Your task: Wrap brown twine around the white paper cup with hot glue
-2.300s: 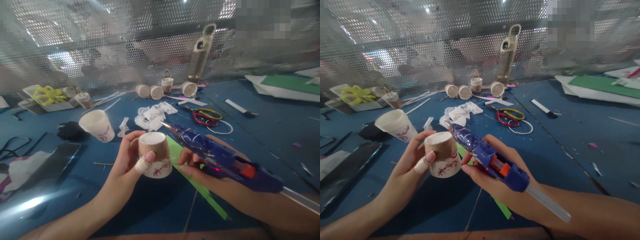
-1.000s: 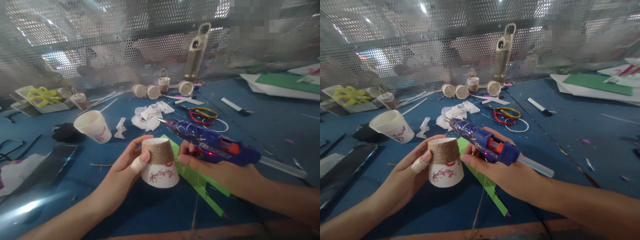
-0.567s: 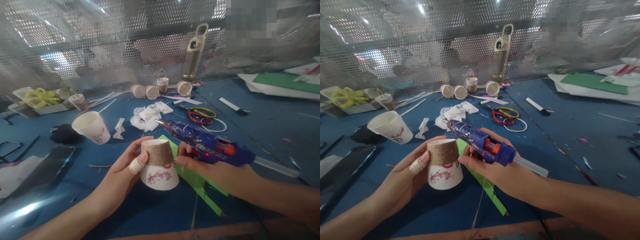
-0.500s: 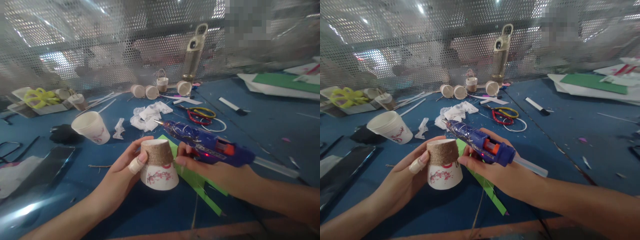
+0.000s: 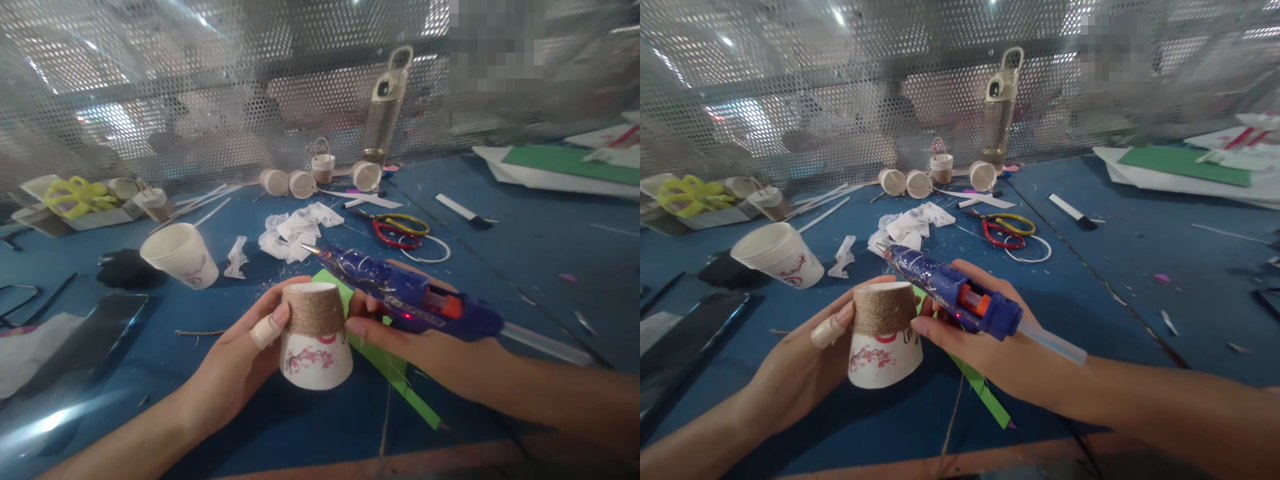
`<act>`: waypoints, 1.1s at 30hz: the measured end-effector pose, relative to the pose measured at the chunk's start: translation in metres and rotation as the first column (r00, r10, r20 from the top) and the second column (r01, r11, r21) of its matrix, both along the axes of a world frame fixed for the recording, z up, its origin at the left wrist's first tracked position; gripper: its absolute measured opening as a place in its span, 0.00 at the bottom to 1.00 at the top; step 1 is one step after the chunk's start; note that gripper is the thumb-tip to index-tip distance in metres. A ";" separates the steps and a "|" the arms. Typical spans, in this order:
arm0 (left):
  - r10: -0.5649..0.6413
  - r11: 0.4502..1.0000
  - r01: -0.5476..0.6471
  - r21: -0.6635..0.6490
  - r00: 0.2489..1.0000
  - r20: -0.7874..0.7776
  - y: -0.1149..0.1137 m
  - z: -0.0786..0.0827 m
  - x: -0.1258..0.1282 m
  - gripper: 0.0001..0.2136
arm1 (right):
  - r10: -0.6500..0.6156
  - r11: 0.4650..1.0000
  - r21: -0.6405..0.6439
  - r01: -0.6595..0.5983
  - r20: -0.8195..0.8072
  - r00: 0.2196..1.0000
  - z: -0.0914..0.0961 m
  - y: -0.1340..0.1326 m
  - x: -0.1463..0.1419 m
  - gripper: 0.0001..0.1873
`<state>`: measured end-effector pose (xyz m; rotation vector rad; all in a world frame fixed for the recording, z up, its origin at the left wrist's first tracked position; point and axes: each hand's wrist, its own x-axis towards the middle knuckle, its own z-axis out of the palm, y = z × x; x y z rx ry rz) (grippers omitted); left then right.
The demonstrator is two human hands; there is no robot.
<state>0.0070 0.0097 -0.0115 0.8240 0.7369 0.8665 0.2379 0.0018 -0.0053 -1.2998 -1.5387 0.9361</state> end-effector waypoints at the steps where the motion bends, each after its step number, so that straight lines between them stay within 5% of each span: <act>1: -0.021 1.000 0.021 -0.005 1.000 0.009 0.000 0.000 0.000 0.16 | -0.006 1.000 0.028 0.006 0.011 1.000 0.000 -0.001 0.000 0.16; 8: -0.080 0.996 0.083 0.045 0.995 -0.065 0.000 -0.005 0.000 0.19 | 0.193 0.979 0.088 -0.183 -0.125 0.973 -0.001 -0.004 -0.001 0.16; 33: -0.069 0.997 0.068 -0.024 0.997 -0.045 0.000 0.002 -0.001 0.24 | 0.199 0.972 0.123 -0.202 0.042 0.979 0.004 -0.005 0.002 0.08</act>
